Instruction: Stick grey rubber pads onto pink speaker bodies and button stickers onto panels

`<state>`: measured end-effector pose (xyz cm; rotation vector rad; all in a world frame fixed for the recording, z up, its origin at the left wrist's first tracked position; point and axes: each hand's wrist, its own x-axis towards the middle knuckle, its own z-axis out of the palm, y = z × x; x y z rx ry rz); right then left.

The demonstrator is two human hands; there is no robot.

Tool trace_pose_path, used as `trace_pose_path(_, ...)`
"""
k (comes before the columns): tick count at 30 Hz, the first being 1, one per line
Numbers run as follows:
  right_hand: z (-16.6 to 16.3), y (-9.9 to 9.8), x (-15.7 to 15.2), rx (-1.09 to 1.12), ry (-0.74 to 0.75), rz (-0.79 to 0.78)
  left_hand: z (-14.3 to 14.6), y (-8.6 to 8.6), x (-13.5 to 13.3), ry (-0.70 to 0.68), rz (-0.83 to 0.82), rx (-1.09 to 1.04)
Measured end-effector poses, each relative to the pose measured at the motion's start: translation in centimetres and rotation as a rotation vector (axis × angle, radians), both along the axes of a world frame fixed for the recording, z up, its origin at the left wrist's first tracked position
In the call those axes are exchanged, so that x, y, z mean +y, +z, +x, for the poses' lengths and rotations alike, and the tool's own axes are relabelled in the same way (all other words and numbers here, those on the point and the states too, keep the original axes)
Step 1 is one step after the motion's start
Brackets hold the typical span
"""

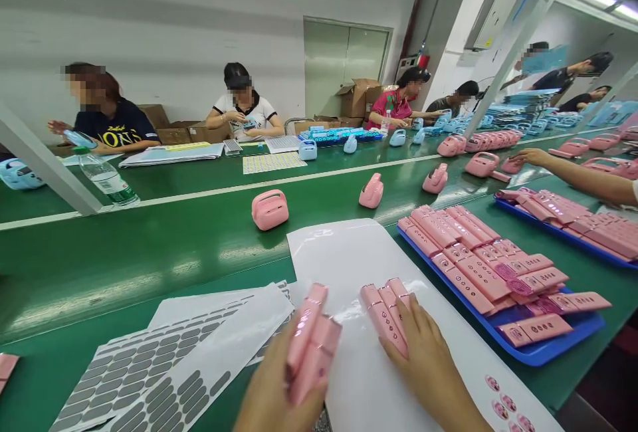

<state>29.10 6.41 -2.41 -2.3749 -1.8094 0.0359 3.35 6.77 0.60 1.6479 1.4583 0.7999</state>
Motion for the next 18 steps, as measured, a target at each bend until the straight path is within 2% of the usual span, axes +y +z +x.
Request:
trace_pose_path(2, 0.2, -0.4, 0.0, -0.003, 0.01, 0.039, 4.8, 0.6, 1.8, -0.086, -0.037, 0.007)
trace_pose_path(4, 0.3, -0.9, -0.1, -0.008, 0.01, 0.096, 8.6, 1.1, 3.6, -0.15, -0.075, 0.144)
trace_pose_path(7, 0.3, -1.8, 0.0, -0.008, 0.001, 0.188, 11.6, 1.7, 5.1, -0.174, -0.044, 0.394)
trace_pose_path(10, 0.5, -2.5, 0.1, 0.01, 0.013, 0.26, 12.4, 2.4, 5.3, -0.193, -0.021, 0.496)
trace_pose_path(13, 0.6, -2.5, 0.2, 0.001, 0.038, 0.288, 12.0, 2.8, 5.5, -0.215, -0.026, 0.472)
trace_pose_path(16, 0.4, -1.5, -0.2, -0.065, 0.089, 0.343, 10.5, 2.6, 5.6, -0.188, -0.021, 0.427)
trace_pose_path(18, -0.1, -0.5, -0.9, -0.116, 0.222, 0.373, 9.0, 2.1, 5.3, -0.149, 0.039, 0.451)
